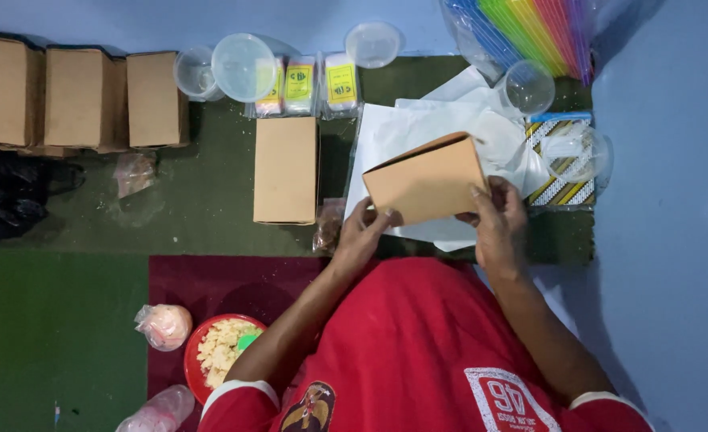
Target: Portioning food ingredients into bags, wrapping a food item in paper, and placing it in a box
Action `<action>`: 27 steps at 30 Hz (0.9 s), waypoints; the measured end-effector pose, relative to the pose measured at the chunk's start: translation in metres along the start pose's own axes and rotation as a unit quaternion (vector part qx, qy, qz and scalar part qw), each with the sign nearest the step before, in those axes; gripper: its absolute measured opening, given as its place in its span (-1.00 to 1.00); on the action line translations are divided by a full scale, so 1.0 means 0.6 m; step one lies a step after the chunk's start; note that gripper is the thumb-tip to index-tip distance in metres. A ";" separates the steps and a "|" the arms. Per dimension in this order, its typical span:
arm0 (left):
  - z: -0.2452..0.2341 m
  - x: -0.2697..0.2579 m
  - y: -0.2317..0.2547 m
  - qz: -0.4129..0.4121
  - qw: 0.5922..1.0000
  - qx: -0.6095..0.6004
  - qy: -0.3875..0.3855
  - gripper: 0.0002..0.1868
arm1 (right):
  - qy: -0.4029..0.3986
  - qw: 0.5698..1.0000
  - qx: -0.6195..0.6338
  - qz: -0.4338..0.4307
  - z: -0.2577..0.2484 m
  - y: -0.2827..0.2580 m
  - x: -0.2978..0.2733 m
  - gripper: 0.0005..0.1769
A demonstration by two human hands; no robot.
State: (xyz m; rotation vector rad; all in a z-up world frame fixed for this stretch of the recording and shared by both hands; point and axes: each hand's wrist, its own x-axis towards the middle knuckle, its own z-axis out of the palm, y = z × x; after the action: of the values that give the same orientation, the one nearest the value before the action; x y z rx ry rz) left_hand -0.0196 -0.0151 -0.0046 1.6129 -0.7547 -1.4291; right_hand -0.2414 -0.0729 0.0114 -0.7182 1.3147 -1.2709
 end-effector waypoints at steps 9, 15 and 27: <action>-0.004 0.002 0.038 0.152 0.961 0.192 0.128 -0.28 | -0.142 0.958 -0.216 0.126 0.027 -0.044 -0.062 -0.42; 0.005 0.006 0.006 0.237 0.914 0.264 0.195 -0.19 | -0.255 0.763 -0.592 0.037 -0.018 -0.061 -0.040 -0.42; 0.027 -0.005 -0.020 -0.021 0.987 0.075 0.138 -0.27 | -0.140 0.721 -0.529 -0.424 0.006 -0.029 0.009 -0.77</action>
State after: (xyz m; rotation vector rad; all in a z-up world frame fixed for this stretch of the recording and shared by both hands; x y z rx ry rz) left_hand -0.0369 -0.0098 -0.0137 1.9060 -0.6815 -1.1659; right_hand -0.2437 -0.0828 0.0266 -2.4534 1.4260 -0.8522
